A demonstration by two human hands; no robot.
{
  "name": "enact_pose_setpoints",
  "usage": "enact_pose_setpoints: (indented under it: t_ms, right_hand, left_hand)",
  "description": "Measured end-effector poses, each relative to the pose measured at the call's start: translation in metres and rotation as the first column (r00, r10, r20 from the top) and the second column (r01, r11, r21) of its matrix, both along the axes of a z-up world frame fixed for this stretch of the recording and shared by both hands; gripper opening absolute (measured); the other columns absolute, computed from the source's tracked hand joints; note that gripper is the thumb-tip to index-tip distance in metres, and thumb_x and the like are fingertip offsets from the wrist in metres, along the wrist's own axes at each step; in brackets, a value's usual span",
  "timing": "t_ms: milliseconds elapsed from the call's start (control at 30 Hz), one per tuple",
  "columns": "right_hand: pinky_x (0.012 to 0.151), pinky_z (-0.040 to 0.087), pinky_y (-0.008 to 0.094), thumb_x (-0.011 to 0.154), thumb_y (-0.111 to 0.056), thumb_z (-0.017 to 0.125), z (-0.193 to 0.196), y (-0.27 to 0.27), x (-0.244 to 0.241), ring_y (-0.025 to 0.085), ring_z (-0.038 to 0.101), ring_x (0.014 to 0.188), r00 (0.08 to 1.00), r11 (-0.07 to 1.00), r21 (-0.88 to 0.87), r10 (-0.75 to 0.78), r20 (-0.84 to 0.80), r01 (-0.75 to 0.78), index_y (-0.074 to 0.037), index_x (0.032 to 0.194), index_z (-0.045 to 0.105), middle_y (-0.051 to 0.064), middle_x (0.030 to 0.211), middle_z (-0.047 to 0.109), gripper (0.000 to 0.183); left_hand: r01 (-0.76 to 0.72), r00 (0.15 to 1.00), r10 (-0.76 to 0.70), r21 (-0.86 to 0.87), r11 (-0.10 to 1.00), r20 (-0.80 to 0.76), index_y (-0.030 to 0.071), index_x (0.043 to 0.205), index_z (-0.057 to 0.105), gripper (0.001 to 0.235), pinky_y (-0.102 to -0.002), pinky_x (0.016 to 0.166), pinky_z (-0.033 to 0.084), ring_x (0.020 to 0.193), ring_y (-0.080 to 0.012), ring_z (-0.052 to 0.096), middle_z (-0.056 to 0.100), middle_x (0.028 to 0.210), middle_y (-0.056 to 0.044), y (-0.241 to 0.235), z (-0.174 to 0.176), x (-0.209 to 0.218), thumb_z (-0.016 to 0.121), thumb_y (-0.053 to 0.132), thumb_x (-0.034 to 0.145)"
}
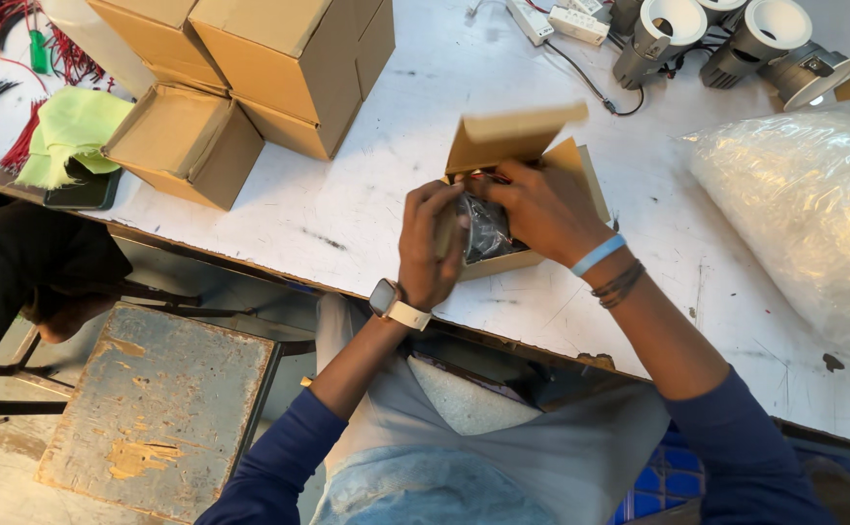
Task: The person repeatedly wraps small cylindrical electronic components in bubble wrap, places them into small cardboard boxes along with power adapters, and closes the boxes. The person stacks the finished boxes on the table.
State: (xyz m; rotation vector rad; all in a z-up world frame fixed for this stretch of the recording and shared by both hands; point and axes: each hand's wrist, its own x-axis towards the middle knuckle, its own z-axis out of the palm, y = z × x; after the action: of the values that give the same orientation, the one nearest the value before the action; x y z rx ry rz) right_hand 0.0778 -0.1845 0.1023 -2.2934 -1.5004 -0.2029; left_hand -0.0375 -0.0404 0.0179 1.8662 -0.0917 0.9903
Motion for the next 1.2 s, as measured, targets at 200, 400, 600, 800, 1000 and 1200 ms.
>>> enact_pose_setpoints:
  t_ms: [200, 400, 600, 800, 1000, 1200]
  right_hand:
    - [0.087, 0.059, 0.041, 0.094, -0.011, 0.071, -0.006, -0.014, 0.002, 0.03, 0.072, 0.099, 0.986, 0.998, 0.001, -0.061, -0.156, 0.062, -0.021, 0.133, 0.065, 0.005, 0.119, 0.071, 0.04]
    - [0.078, 0.056, 0.047, 0.081, -0.004, 0.069, -0.022, 0.004, -0.002, 0.036, 0.069, 0.091, 0.989, 0.987, -0.136, -0.065, 0.135, 0.084, -0.009, 0.125, 0.064, 0.015, 0.123, 0.068, 0.044]
    - [0.076, 0.056, 0.05, 0.072, -0.005, 0.069, -0.018, 0.009, -0.009, 0.039, 0.069, 0.09, 0.971, 0.987, -0.131, -0.062, 0.231, 0.094, -0.005, 0.12, 0.067, 0.018, 0.102, 0.07, 0.048]
    - [0.067, 0.056, 0.051, 0.087, -0.015, 0.072, -0.001, 0.008, -0.006, 0.038, 0.069, 0.07, 0.995, 0.978, -0.187, -0.098, -0.004, 0.096, -0.015, 0.113, 0.073, 0.017, 0.075, 0.07, 0.026]
    - [0.062, 0.054, 0.051, 0.088, -0.025, 0.073, -0.001, 0.008, -0.027, 0.039, 0.068, 0.067, 0.99, 0.967, -0.214, -0.143, 0.006, 0.14, -0.019, 0.12, 0.072, 0.016, 0.072, 0.07, 0.032]
    - [0.078, 0.058, 0.043, 0.104, -0.021, 0.059, -0.001, -0.007, -0.023, 0.032, 0.074, 0.09, 0.922, 0.952, 0.303, 0.069, -0.382, 0.054, -0.013, 0.139, 0.059, 0.014, 0.102, 0.073, 0.036]
  left_hand:
    - [0.06, 0.994, 0.0, -0.559, 0.827, 0.105, 0.002, 0.12, 0.064, 0.022, -0.036, 0.119, 0.043, 0.136, -0.0224, 0.054, 0.057, 0.139, -0.013, 0.009, -0.007, 0.009, 0.046, 0.001, 0.106]
    - [0.105, 0.979, -0.173, -0.459, 0.882, -0.109, 0.002, 0.105, 0.073, 0.034, -0.034, 0.097, 0.05, 0.125, -0.0238, 0.055, 0.044, 0.151, -0.012, 0.019, 0.01, 0.009, 0.049, -0.007, 0.081]
    - [0.132, 0.942, -0.162, -0.119, 0.984, -0.294, 0.0, 0.098, 0.069, 0.01, -0.037, 0.096, 0.058, 0.117, -0.0293, 0.066, 0.046, 0.142, -0.018, 0.037, 0.036, 0.023, 0.067, -0.001, 0.088]
    - [0.069, 0.954, -0.037, 0.1, 0.993, -0.298, 0.001, 0.122, 0.071, 0.03, -0.036, 0.091, 0.057, 0.106, -0.0313, 0.07, 0.064, 0.121, -0.019, 0.04, 0.054, 0.032, 0.071, 0.007, 0.093]
    - [0.051, 0.827, -0.19, -0.266, 0.963, -0.529, 0.008, 0.142, 0.065, 0.042, -0.033, 0.076, 0.052, 0.077, -0.0208, 0.061, 0.077, 0.117, -0.019, 0.045, 0.057, 0.027, 0.044, 0.0, 0.106]
    - [0.259, 0.914, -0.376, -0.493, 0.83, -0.152, 0.003, 0.117, 0.066, 0.03, -0.027, 0.087, 0.055, 0.105, -0.0122, 0.065, 0.063, 0.147, -0.011, 0.053, 0.04, 0.02, 0.044, -0.008, 0.101]
